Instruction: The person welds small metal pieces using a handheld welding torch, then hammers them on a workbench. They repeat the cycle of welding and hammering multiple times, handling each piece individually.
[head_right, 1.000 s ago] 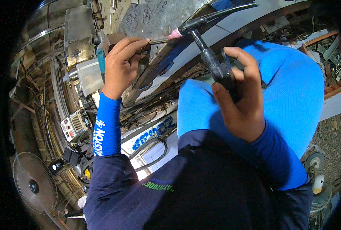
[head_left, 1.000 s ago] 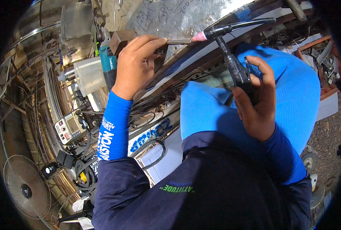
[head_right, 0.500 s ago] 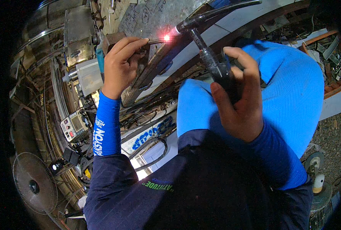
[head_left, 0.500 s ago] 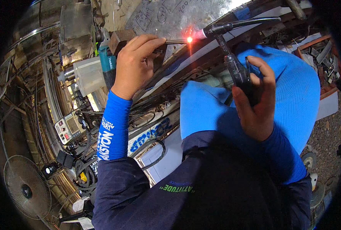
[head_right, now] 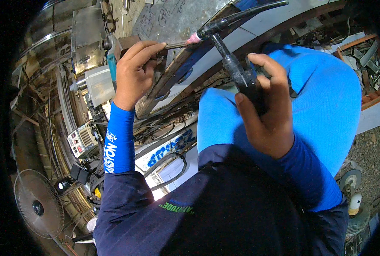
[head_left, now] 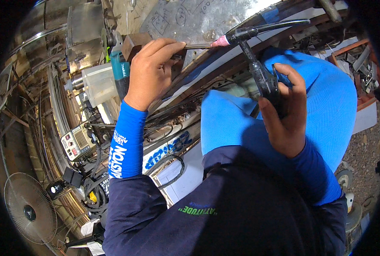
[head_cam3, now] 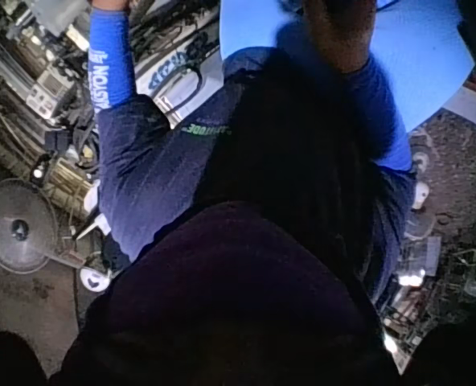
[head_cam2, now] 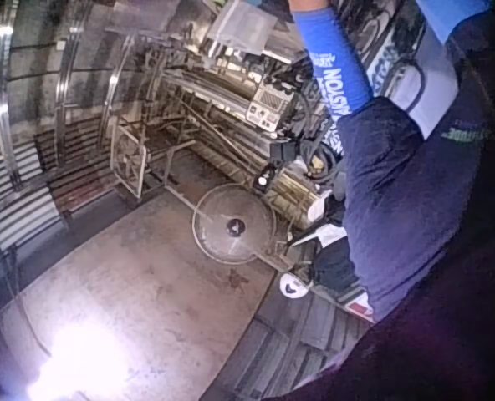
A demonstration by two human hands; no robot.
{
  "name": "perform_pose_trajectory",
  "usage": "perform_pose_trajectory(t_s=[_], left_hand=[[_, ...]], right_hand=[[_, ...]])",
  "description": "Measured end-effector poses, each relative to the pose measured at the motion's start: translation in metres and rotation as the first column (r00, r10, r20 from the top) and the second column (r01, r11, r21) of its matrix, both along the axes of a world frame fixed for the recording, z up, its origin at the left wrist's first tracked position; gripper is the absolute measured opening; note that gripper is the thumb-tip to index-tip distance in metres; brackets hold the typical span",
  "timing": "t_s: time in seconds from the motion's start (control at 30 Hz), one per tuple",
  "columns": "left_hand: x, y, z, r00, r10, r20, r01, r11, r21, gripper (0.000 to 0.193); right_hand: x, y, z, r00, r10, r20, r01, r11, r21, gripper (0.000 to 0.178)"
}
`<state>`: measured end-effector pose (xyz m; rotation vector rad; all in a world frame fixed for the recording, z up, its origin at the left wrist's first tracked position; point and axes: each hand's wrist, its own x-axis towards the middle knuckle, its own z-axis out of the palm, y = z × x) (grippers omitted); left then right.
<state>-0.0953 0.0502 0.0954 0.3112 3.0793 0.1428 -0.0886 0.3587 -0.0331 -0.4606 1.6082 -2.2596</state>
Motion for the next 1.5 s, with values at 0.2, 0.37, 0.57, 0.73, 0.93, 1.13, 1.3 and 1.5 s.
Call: perform_pose_trajectory(t_s=[0.2, 0.37, 0.57, 0.73, 0.93, 1.13, 1.3, 1.5], left_hand=[[0.000, -0.002, 0.000, 1.000, 0.000, 0.009, 0.000, 1.000, -0.010, 0.054], [0.000, -0.001, 0.001, 1.000, -0.015, 0.002, 0.015, 1.000, -0.017, 0.055], [-0.004, -0.001, -0.003, 1.000, -0.005, 0.002, 0.005, 1.000, 0.013, 0.048], [0.008, -0.009, -0.004, 0.998, -0.020, -0.062, 0.021, 0.999, 0.028, 0.044], [-0.002, -0.006, -0.003, 1.000, -0.020, 0.011, 0.020, 1.000, -0.013, 0.052], [-0.002, -0.002, 0.001, 1.000, -0.002, 0.000, 0.002, 1.000, 0.003, 0.047], [-0.001, -0.001, 0.000, 1.000, 0.006, -0.003, -0.006, 1.000, 0.021, 0.047], [-0.001, -0.002, 0.001, 1.000, 0.005, 0.025, -0.005, 1.000, -0.001, 0.052]], right_hand=[[0.002, 0.000, 0.001, 0.999, 0.012, 0.046, -0.011, 1.000, -0.019, 0.068], [0.005, -0.007, 0.002, 0.997, -0.065, 0.041, 0.067, 0.997, -0.044, 0.067], [0.004, -0.001, -0.003, 0.999, -0.004, 0.043, 0.005, 1.000, -0.015, 0.067], [0.004, 0.001, -0.002, 1.000, 0.027, 0.017, -0.027, 0.999, 0.030, 0.068], [0.002, -0.009, -0.001, 0.992, -0.109, -0.057, 0.110, 0.994, 0.016, 0.063], [0.003, -0.007, 0.000, 0.998, -0.066, -0.012, 0.066, 0.997, -0.029, 0.066], [0.006, -0.005, 0.006, 0.994, -0.042, 0.098, 0.046, 0.998, -0.040, 0.067], [0.010, -0.007, -0.003, 0.997, -0.056, 0.049, 0.058, 0.998, -0.040, 0.067]])
